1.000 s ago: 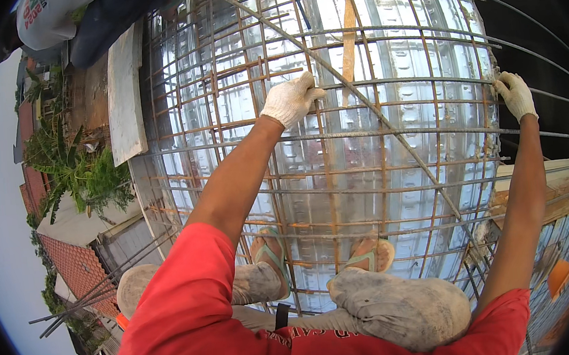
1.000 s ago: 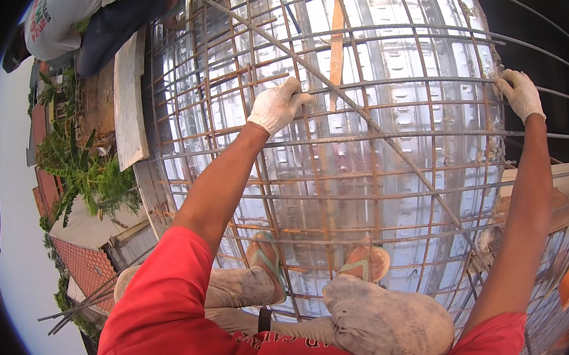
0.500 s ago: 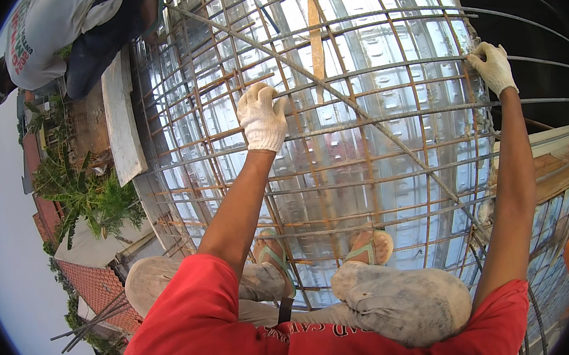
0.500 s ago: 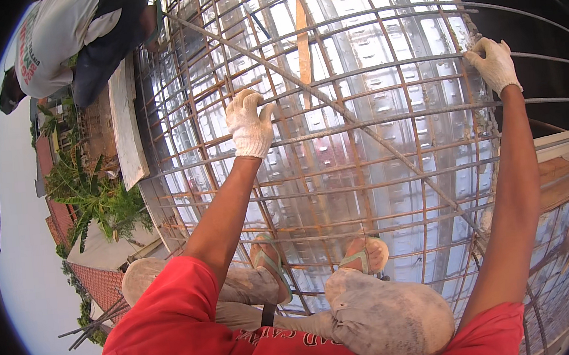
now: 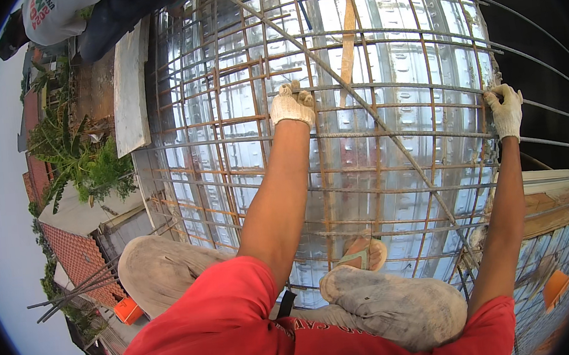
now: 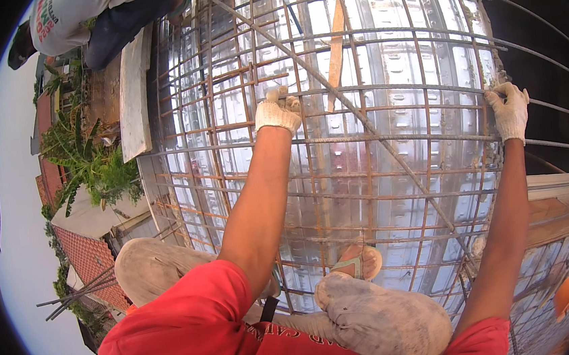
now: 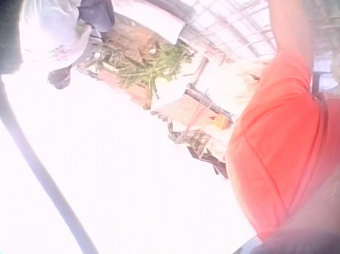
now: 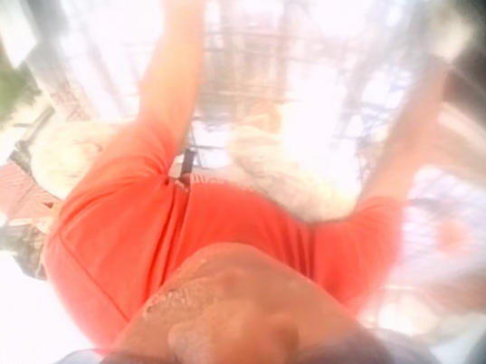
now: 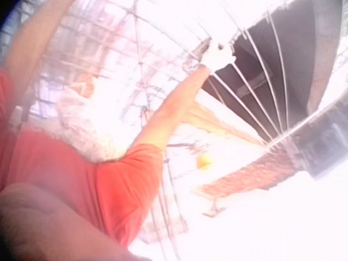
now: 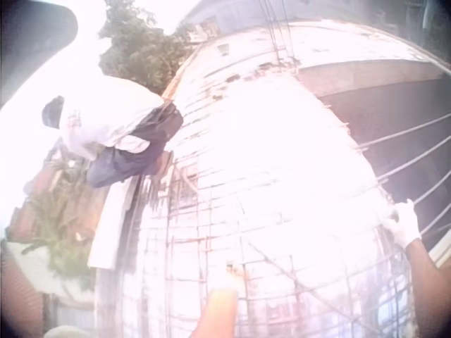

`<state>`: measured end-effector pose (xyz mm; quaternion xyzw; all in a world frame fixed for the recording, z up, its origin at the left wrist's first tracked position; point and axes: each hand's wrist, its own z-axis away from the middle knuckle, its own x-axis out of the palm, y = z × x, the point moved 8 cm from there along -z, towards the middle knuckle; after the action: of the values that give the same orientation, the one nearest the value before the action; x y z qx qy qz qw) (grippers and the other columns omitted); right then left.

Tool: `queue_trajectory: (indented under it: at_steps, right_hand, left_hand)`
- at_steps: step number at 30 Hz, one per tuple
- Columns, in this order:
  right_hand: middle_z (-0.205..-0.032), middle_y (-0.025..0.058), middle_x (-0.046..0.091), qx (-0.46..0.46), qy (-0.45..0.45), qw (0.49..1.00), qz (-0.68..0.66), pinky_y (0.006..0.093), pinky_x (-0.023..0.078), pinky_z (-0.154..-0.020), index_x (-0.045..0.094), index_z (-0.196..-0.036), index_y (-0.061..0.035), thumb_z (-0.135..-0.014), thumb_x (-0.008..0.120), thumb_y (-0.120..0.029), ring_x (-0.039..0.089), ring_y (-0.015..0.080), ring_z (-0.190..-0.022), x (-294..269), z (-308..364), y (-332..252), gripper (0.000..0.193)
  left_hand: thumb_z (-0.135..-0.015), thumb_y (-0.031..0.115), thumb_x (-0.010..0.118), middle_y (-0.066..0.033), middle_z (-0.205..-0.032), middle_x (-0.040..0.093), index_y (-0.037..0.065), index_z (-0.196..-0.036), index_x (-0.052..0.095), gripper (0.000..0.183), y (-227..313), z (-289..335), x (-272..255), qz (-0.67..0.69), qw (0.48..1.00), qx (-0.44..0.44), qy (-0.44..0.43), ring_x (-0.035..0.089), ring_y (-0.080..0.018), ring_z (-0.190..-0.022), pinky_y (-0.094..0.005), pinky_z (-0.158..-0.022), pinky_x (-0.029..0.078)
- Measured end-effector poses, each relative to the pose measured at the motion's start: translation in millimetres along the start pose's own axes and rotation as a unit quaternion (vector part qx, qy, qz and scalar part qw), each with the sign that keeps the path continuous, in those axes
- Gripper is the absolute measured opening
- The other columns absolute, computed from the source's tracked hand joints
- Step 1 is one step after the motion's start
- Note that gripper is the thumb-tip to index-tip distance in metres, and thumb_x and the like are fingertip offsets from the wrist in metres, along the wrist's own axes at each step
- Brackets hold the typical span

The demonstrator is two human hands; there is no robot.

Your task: The person secures rebar to a metal grid on a construction floor by twisting wire with a pair of pliers.

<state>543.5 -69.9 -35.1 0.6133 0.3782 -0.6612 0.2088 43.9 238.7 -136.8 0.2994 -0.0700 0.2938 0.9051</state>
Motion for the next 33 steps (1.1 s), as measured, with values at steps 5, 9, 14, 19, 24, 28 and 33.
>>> queue_trajectory:
  at_steps: [5,9,14,19,24,28,33]
  right_hand:
    - [-0.104,0.008,0.072,-0.001,-0.002,1.0,0.009,0.0515,0.027,-0.127,0.072,-0.101,-0.0076,-0.092,0.079,-0.034,0.065,0.031,-0.109,0,3,13,0.029]
    - [-0.117,0.0065,0.073,-0.01,0.031,0.999,-0.022,0.0519,0.027,-0.128,0.074,-0.106,-0.0089,-0.091,0.08,-0.037,0.064,0.0286,-0.122,4,3,21,0.033]
    - [-0.13,0.0191,0.07,0.436,0.236,0.863,-0.098,0.0472,0.049,-0.113,0.07,-0.125,0.0032,-0.1,0.073,-0.044,0.065,0.0324,-0.126,-10,10,76,0.053]
    - [-0.111,0.0188,0.074,0.442,0.044,0.883,-0.155,0.0465,0.063,-0.087,0.071,-0.122,0.0007,-0.104,0.062,-0.027,0.076,0.032,-0.098,65,-43,228,0.034]
    - [-0.126,0.0102,0.077,0.244,-0.226,0.898,0.289,0.0421,0.059,-0.099,0.081,-0.121,-0.0237,-0.102,0.064,-0.028,0.074,0.0318,-0.116,78,-72,185,0.025]
    - [-0.121,0.0079,0.079,0.186,-0.201,0.907,0.32,0.0436,0.059,-0.099,0.081,-0.122,-0.0246,-0.092,0.073,-0.016,0.075,0.0313,-0.116,61,-63,166,0.032]
    - [-0.124,0.0059,0.078,0.193,-0.222,0.89,0.349,0.0409,0.061,-0.098,0.081,-0.124,-0.0252,-0.087,0.075,-0.01,0.075,0.0294,-0.114,51,-60,143,0.04]
  left_hand:
    - [-0.11,0.018,0.047,-0.0062,-0.122,0.07,0.009,-0.123,0.063,0.023,-2,22,23,0.026,0.993,0.007,0.115,0.064,-0.0265,-0.114,-0.0485,-0.107,0.049]
    - [-0.104,0.03,0.053,-0.012,-0.145,0.057,0.009,-0.14,0.058,0.042,5,37,46,0.013,0.987,0.004,0.161,0.055,-0.0285,-0.134,-0.0464,-0.114,0.044]
    - [-0.097,0.042,0.06,-0.022,-0.17,0.037,0.006,-0.162,0.043,0.076,14,30,37,0.017,0.988,0.053,0.145,0.047,-0.0354,-0.148,-0.0505,-0.124,0.032]
    - [-0.092,0.038,0.075,-0.0139,-0.121,0.061,0.004,-0.138,0.057,0.06,-8,3,36,0.056,0.992,0.05,0.105,0.054,-0.027,-0.096,-0.0628,-0.12,0.024]
    - [-0.096,0.045,0.079,-0.0166,-0.1,0.065,0.001,-0.117,0.07,0.05,-5,-8,14,0.01,0.986,0.116,0.118,0.054,-0.0324,-0.094,-0.0769,-0.119,0.016]
    - [-0.097,0.045,0.08,-0.0095,-0.071,0.057,0.001,-0.119,0.067,0.05,-2,-8,22,-0.06,0.992,0.089,0.061,0.05,-0.028,-0.083,-0.0658,-0.094,0.036]
    - [-0.095,0.03,0.083,-0.0008,-0.067,0.058,0.01,-0.087,0.066,0.027,-2,12,28,0.061,0.994,-0.02,-0.09,0.063,-0.0232,-0.074,-0.0438,-0.082,0.052]
